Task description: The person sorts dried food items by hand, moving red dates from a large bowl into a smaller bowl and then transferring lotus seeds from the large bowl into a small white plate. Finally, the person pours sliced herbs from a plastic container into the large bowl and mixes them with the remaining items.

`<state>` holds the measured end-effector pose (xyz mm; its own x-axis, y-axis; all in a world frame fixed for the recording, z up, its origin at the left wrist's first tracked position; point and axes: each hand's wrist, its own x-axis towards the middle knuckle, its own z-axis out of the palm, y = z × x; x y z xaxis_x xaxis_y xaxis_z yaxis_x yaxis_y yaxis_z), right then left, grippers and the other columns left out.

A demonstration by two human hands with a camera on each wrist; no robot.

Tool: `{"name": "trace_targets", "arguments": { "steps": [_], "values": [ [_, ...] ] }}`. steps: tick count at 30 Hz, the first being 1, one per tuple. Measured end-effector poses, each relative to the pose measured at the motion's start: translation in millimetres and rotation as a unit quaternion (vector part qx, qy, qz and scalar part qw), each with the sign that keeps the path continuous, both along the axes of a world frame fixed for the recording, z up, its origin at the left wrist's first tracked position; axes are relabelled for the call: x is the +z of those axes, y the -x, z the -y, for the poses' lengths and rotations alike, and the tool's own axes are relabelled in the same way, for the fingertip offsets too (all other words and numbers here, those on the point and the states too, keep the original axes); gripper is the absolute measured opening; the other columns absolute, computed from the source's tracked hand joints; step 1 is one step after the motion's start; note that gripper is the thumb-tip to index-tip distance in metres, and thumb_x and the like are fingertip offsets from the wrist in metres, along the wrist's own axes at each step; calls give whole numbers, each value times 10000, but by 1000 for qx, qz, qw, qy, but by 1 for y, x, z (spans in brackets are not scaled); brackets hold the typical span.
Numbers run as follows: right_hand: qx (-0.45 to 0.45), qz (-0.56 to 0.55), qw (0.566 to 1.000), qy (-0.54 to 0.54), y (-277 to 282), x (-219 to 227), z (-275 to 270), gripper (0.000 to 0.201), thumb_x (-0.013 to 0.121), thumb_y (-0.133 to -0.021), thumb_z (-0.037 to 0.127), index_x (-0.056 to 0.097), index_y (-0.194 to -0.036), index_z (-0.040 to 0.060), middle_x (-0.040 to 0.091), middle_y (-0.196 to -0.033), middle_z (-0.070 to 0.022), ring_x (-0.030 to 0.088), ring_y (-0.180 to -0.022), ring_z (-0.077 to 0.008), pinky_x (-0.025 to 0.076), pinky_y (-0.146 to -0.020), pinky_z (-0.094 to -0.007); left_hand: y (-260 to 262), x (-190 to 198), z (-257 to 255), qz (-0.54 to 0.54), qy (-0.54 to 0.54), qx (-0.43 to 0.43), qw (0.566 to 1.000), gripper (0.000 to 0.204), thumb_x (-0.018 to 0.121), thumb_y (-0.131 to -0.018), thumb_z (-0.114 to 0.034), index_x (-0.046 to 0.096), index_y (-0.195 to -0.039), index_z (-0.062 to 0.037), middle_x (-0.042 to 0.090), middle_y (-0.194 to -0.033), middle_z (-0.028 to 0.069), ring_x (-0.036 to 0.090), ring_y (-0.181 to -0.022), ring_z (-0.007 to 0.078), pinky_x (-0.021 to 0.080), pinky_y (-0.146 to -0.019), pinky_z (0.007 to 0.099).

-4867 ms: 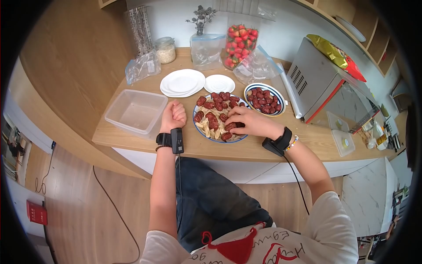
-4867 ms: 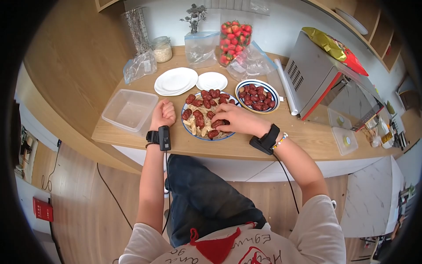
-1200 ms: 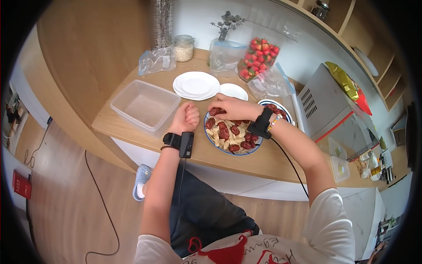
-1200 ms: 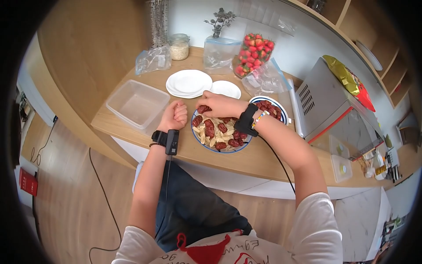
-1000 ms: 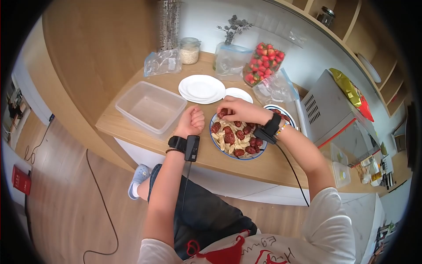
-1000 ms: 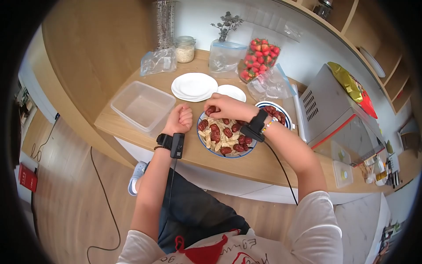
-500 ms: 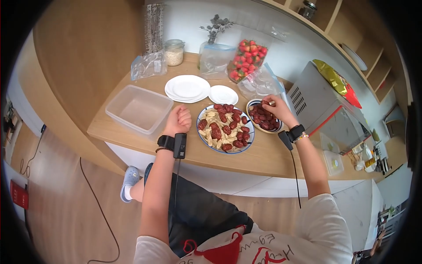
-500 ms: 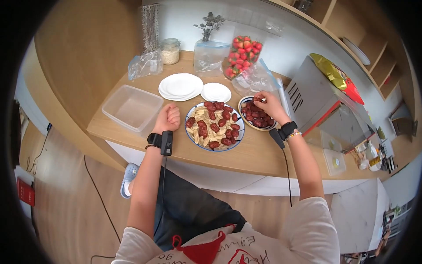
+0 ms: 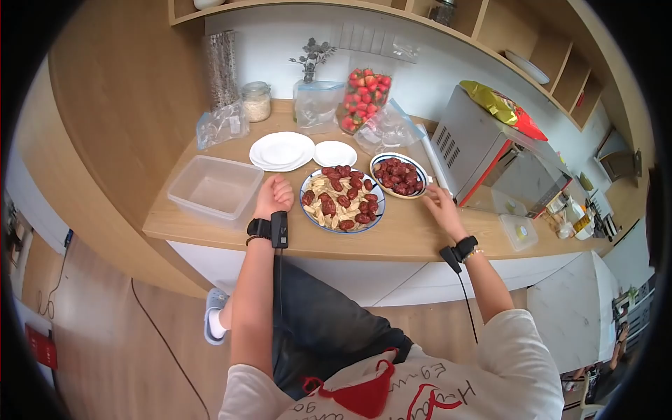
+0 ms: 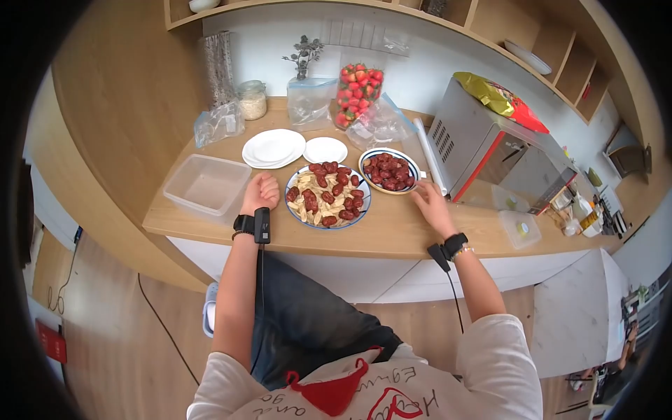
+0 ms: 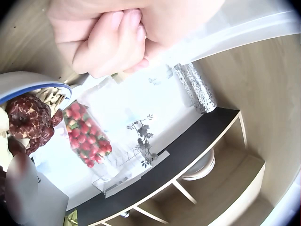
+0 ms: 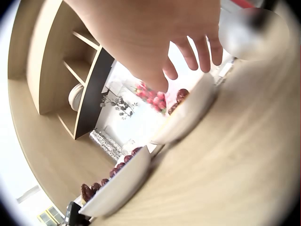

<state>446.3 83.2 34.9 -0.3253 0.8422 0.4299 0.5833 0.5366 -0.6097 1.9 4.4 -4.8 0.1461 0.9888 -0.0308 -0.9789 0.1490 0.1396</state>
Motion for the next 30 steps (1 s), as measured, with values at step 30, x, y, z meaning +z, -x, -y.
{"name": "trace_targets", "arguments": {
  "steps": [30],
  "values": [
    [233, -161, 940, 192, 113, 94, 56, 228, 476, -949, 202, 580, -1073, 41, 600, -897, 17, 526, -785, -50, 435, -696, -184, -66, 111, 9, -876, -165, -145, 430, 300, 766, -689, -258, 711, -936, -98, 671, -831, 16, 573, -787, 109, 434, -736, 244]
  ]
}}
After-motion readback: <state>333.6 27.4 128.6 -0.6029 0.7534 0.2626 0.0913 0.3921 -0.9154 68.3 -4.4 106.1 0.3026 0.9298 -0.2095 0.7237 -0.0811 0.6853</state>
